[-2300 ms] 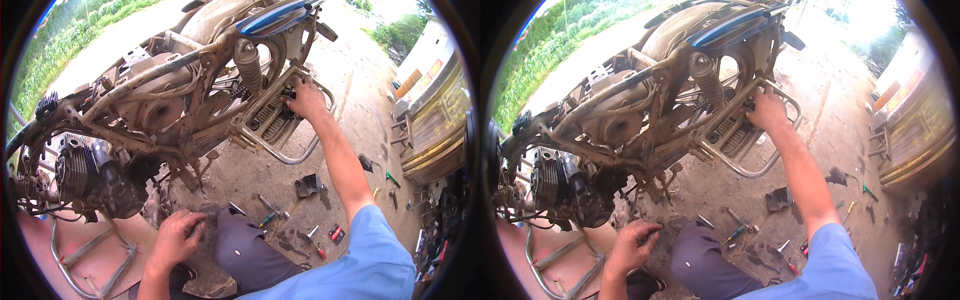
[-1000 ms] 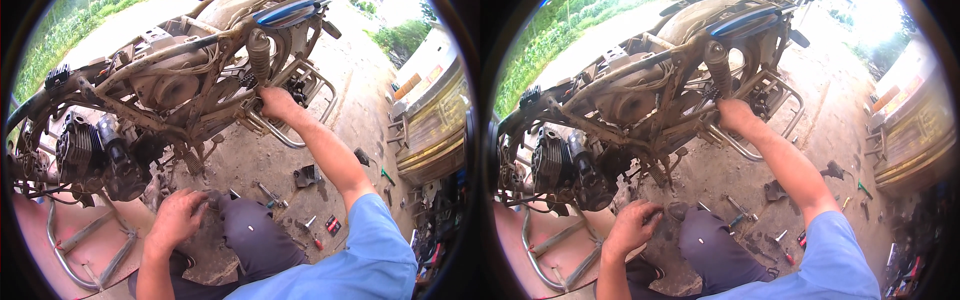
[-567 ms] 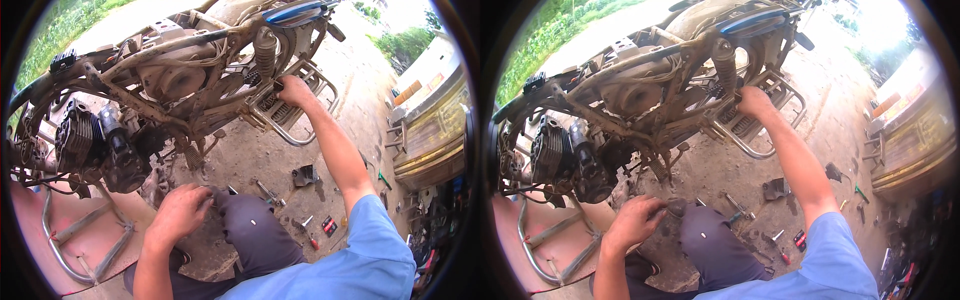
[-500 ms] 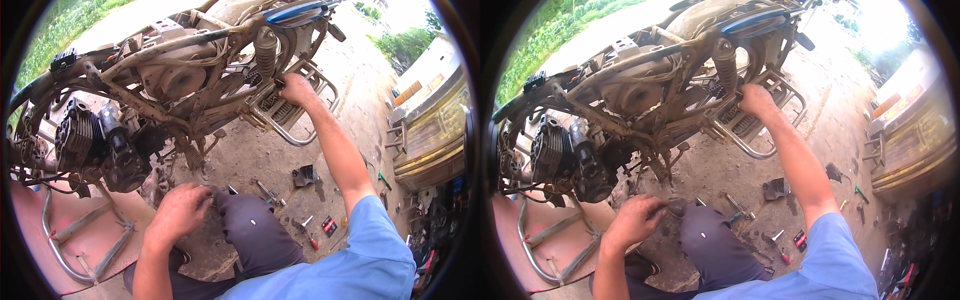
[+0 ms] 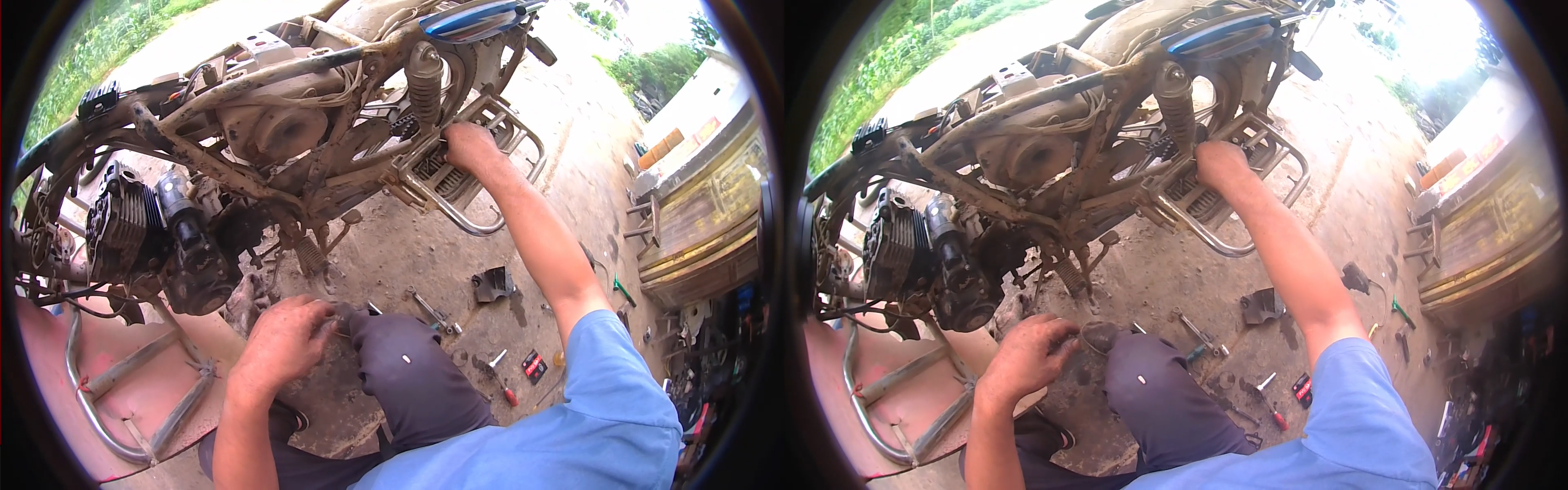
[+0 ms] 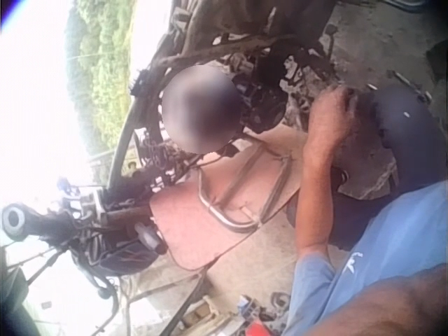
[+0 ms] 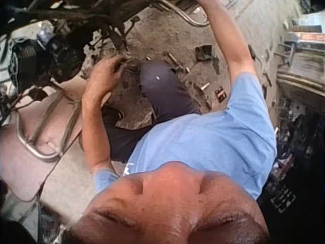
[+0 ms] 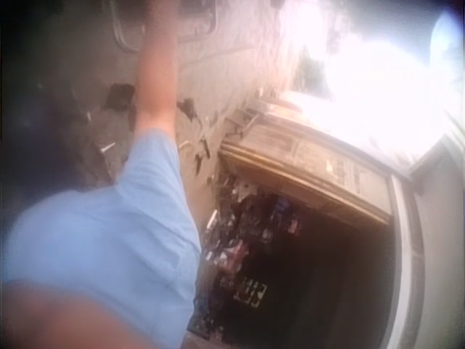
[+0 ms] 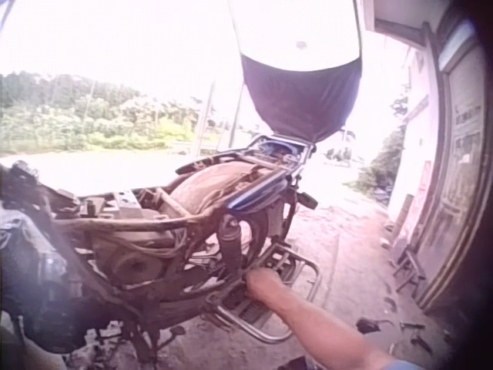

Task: The person works on a motorcycle engine, loosening parts with a wrench, inserting push rods into the engine block, and positioning the rocker arm assembly onto the cylinder head by hand.

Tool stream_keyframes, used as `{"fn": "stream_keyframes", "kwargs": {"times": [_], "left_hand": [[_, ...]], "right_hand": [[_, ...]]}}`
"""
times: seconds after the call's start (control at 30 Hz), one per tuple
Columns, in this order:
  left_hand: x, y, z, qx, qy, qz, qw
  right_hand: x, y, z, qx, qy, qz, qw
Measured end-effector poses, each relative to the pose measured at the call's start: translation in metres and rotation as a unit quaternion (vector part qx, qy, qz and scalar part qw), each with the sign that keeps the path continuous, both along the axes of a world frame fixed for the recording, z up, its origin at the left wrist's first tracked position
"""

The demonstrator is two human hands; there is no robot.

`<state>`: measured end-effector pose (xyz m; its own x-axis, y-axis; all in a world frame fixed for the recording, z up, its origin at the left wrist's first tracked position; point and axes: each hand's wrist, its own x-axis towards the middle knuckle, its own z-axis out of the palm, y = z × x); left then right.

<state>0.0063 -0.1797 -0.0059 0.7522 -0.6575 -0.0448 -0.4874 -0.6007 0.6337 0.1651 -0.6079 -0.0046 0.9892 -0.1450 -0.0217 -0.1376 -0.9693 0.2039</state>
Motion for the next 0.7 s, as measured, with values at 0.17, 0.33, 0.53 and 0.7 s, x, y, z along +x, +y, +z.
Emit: {"fn": "stream_keyframes", "kwargs": {"times": [0.17, 0.33, 0.53, 0.7], "left_hand": [[0.001, 0.001, 0.002, 0.017, 0.0, 0.0, 1.0], [-0.001, -0.001, 0.0, 0.021, -0.002, -0.006, 1.0], [-0.001, 0.001, 0.002, 0.028, -0.022, -0.014, 0.999], [-0.001, 0.004, 0.004, 0.035, -0.035, -0.01, 0.999]], "right_hand": [[-0.02, 0.012, -0.009, 0.104, -0.083, 0.036, 0.99], [-0.018, 0.039, -0.031, 0.09, -0.08, -0.047, 0.992], [-0.018, 0.034, -0.031, 0.158, -0.105, -0.08, 0.979], [-0.045, 0.013, 0.019, 0.31, -0.209, -0.041, 0.927]]}}
